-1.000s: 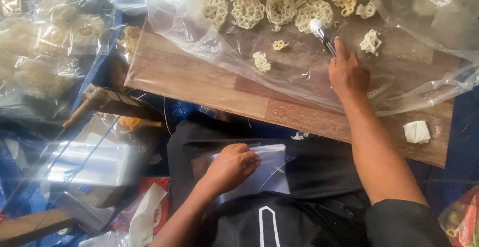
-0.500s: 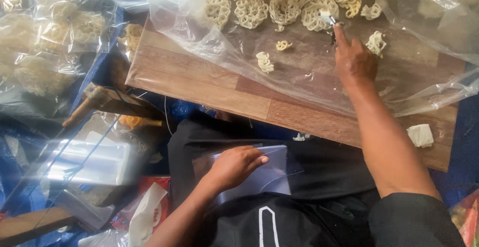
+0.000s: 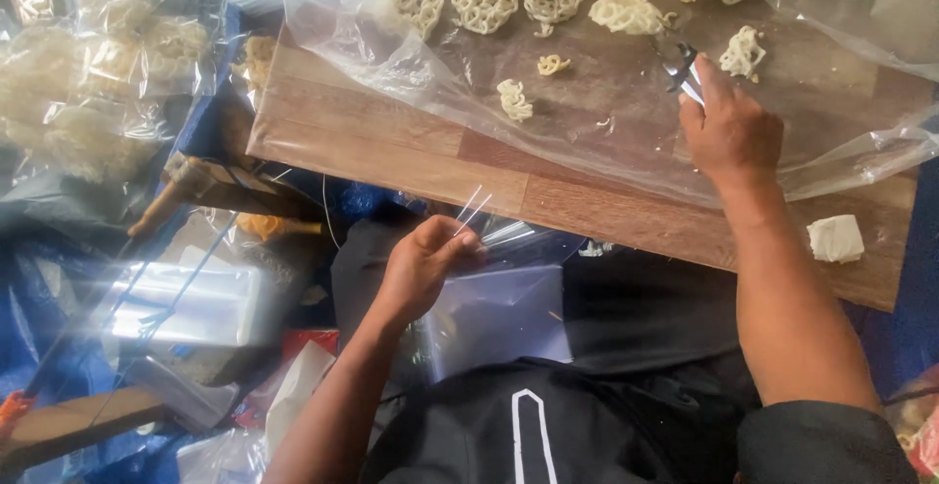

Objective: Manually packaging individual crackers into plastic bags and sealing them with a heat sealer.

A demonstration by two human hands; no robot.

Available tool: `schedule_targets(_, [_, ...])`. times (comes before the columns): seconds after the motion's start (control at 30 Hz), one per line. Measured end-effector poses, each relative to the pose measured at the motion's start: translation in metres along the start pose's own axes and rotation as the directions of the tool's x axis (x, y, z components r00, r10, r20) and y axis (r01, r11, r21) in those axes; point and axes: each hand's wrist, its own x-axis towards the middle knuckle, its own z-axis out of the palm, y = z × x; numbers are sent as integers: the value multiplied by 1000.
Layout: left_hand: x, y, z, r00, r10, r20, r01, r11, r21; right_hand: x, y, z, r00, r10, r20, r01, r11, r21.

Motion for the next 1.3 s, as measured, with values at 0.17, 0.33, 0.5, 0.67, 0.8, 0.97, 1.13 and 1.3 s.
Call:
schedule_targets(0.17, [-14,20,2,995,85,-56,-79,991,108,1,-2,1,997,-62,-48,57,993,-101])
schedule_targets(0.33, [-19,27,1,989,83,-118,-68,990,122,11,-1,27,996,-72,-44,64,984,-163])
schedule_targets(0.5, [-29,38,-1,969,177,-169,-118,943,310,16,-8,16,996,-85,-18,85,996,-37])
schedule_targets(0.67, [-28,47,-6,957,175,-230,-95,943,320,-15,-1,-19,997,28,73,-52,935,351])
schedule_targets(0.8, [-20,43,-5,934,288,-212,-167,876,454,-38,-7,-89,797,109,594,-600,252,759])
schedule_targets(0.97, [-19,45,12,911,392,-128,-230,740,632,-78,-4,-124,757,-81,649,-652,-12,758])
schedule_targets(1.13, [-23,34,20,732,677,74,-380,316,869,-76,-16,-145,565,-54,823,-810,155,566])
schedule_targets(1.3, [-42,51,23,546,724,423,-604,-10,797,-73,-14,-153,462,-97,882,-779,432,455])
